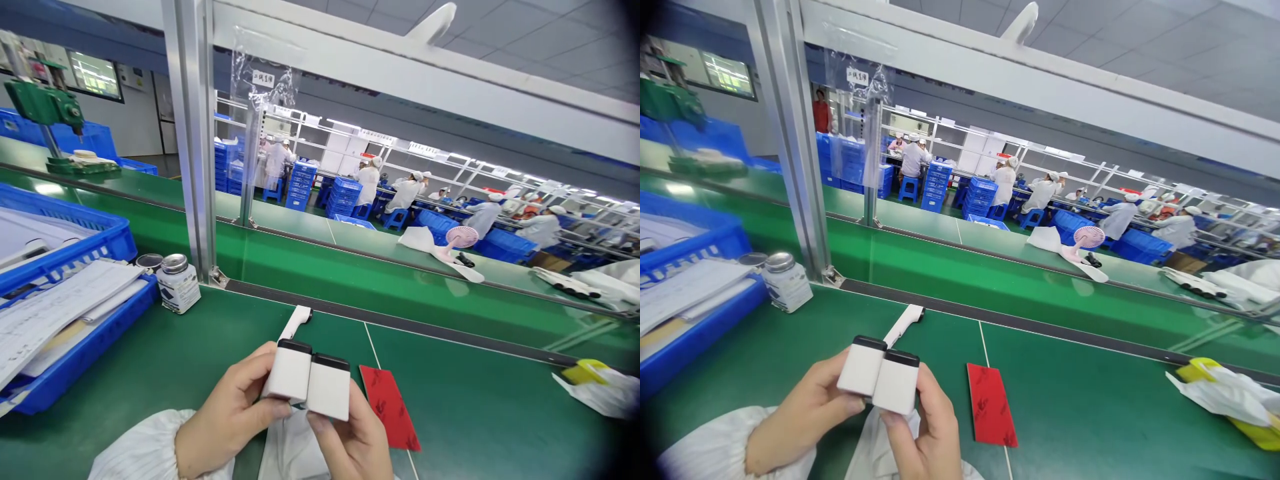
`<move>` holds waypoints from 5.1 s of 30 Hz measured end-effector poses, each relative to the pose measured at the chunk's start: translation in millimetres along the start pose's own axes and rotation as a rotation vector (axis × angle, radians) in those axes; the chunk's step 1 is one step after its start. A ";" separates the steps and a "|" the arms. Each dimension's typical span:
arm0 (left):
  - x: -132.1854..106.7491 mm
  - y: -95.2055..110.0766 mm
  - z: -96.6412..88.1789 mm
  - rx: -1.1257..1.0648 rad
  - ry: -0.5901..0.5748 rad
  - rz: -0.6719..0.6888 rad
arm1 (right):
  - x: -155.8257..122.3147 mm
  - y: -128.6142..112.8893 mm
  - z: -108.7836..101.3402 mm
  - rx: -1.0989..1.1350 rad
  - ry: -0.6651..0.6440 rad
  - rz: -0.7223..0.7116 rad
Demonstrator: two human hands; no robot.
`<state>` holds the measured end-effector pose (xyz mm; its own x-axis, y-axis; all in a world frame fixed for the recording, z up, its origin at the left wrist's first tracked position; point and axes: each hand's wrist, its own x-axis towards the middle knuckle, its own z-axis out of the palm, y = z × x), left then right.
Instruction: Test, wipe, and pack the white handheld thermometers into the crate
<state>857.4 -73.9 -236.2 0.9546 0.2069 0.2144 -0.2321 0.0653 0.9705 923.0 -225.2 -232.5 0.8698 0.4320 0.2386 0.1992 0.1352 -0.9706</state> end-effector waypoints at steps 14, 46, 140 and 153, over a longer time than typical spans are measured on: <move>5.0 -4.6 7.8 -0.319 0.280 -0.429 | 10.5 4.3 4.5 0.492 0.018 0.501; 3.3 -3.5 8.1 -0.575 0.053 -0.468 | 14.0 11.3 8.1 0.739 -0.158 0.638; -5.1 -17.3 39.6 0.027 0.292 -0.321 | 14.1 5.4 18.0 0.762 0.083 0.551; 2.3 -7.9 26.8 -0.607 0.298 -0.457 | 15.4 7.6 11.2 0.834 -0.003 0.551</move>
<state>866.5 -100.1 -240.4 0.9096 0.2772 -0.3093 0.0256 0.7058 0.7079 932.9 -207.5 -235.9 0.7442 0.6245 -0.2369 -0.6129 0.4976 -0.6138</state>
